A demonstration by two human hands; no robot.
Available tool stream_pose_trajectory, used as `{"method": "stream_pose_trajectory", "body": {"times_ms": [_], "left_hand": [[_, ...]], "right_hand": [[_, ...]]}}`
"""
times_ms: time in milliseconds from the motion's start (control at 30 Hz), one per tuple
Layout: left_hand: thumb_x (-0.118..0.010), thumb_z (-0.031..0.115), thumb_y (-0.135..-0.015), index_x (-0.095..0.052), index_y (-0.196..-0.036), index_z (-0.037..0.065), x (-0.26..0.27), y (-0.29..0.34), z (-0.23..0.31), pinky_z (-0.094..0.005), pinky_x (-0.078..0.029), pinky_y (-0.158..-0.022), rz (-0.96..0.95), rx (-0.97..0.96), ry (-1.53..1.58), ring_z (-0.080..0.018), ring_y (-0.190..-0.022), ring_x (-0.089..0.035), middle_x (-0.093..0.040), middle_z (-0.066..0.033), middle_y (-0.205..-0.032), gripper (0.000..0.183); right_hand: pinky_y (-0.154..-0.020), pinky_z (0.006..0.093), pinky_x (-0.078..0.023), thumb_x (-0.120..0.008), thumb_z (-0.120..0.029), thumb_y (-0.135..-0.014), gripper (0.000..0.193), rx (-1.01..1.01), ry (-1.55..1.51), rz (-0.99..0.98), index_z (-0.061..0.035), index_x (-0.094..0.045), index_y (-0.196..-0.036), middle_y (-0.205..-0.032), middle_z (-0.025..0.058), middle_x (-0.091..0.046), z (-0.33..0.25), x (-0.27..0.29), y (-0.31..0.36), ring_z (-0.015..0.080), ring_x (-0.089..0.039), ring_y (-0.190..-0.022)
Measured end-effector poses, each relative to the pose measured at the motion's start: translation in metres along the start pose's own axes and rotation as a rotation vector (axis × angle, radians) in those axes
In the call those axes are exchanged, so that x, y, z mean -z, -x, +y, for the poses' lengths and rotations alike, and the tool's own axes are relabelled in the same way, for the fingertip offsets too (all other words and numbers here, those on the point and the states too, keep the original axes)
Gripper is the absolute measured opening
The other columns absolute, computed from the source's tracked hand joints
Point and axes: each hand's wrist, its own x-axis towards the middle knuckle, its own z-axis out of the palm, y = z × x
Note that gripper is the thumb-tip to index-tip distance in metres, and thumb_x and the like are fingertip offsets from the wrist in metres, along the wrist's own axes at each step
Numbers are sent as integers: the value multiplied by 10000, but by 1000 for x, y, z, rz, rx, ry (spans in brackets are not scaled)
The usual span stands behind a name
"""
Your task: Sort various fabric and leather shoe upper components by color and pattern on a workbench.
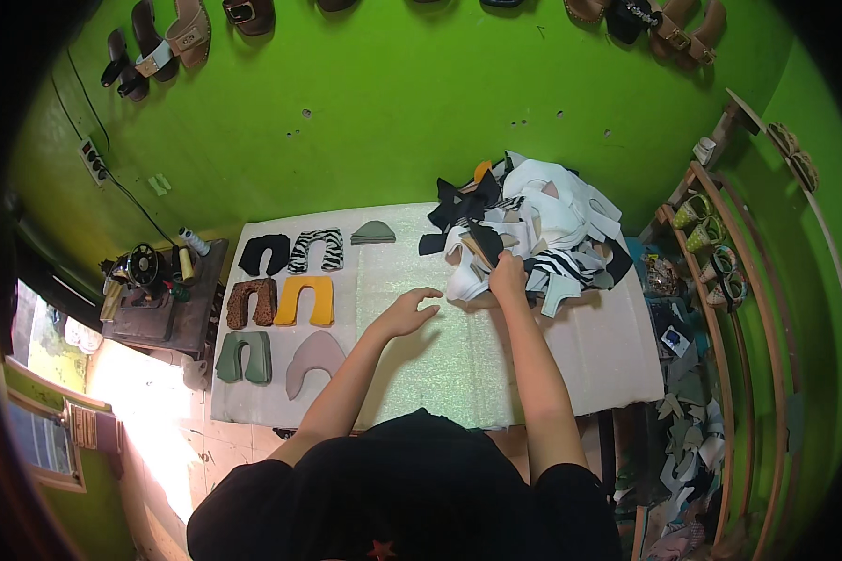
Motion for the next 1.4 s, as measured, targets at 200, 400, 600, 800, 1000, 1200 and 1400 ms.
{"method": "stream_pose_trajectory", "body": {"times_ms": [200,400,600,800,1000,1200,1400], "left_hand": [[-539,215,-802,-527,-1125,44,-12,-17,7,-345,-372,-920,-4,39,50,-279,-1072,-486,-529,-157,-1138,366],[-551,199,-780,-530,-1117,47,-24,-40,3,-346,-366,-925,22,39,44,-279,-1070,-481,-520,-157,-1135,371],[-583,187,-743,-523,-1083,47,-35,-62,-5,-378,-326,-947,278,-87,-70,-314,-1088,-436,-492,-176,-1120,373],[-595,176,-717,-498,-1079,86,-44,-94,10,-442,-275,-962,411,-124,-207,-367,-1130,-358,-422,-189,-1191,386],[-649,226,-672,-499,-1100,78,-46,-144,19,-460,-306,-935,444,-80,-458,-348,-1165,-350,-420,-188,-1184,477],[-662,280,-667,-501,-1127,51,-53,-172,22,-426,-350,-898,481,-19,-794,-296,-1116,-435,-488,-144,-1164,539],[-560,250,-771,-574,-1002,67,-49,-176,15,-377,-438,-694,486,-18,-647,-254,-831,-582,-610,-84,-929,295]], "right_hand": [[-687,376,-478,-636,-75,-675,190,102,-206,31,24,-603,-834,-801,214,-612,23,14,-9,329,-607,-776],[-632,345,-475,-577,-124,-718,173,25,-437,198,38,-609,-766,-699,198,-613,43,33,-24,306,-617,-673],[-641,374,-453,-566,-134,-729,177,10,-344,312,-7,-590,-850,-693,143,-603,42,79,-28,306,-580,-660],[-793,409,-397,-596,-185,-729,240,50,-60,413,-49,-564,-925,-940,145,-524,58,84,-30,335,-478,-917],[-805,430,-383,-621,-219,-709,269,109,-101,294,-96,-575,-944,-974,131,-505,35,78,-44,333,-445,-955],[-808,453,-365,-629,-224,-686,318,259,-33,181,-107,-570,-976,-1021,101,-495,8,62,-81,318,-419,-998],[-799,446,-361,-654,-179,-637,361,341,120,112,-102,-570,-980,-1062,51,-501,2,37,-127,254,-442,-1016]]}}
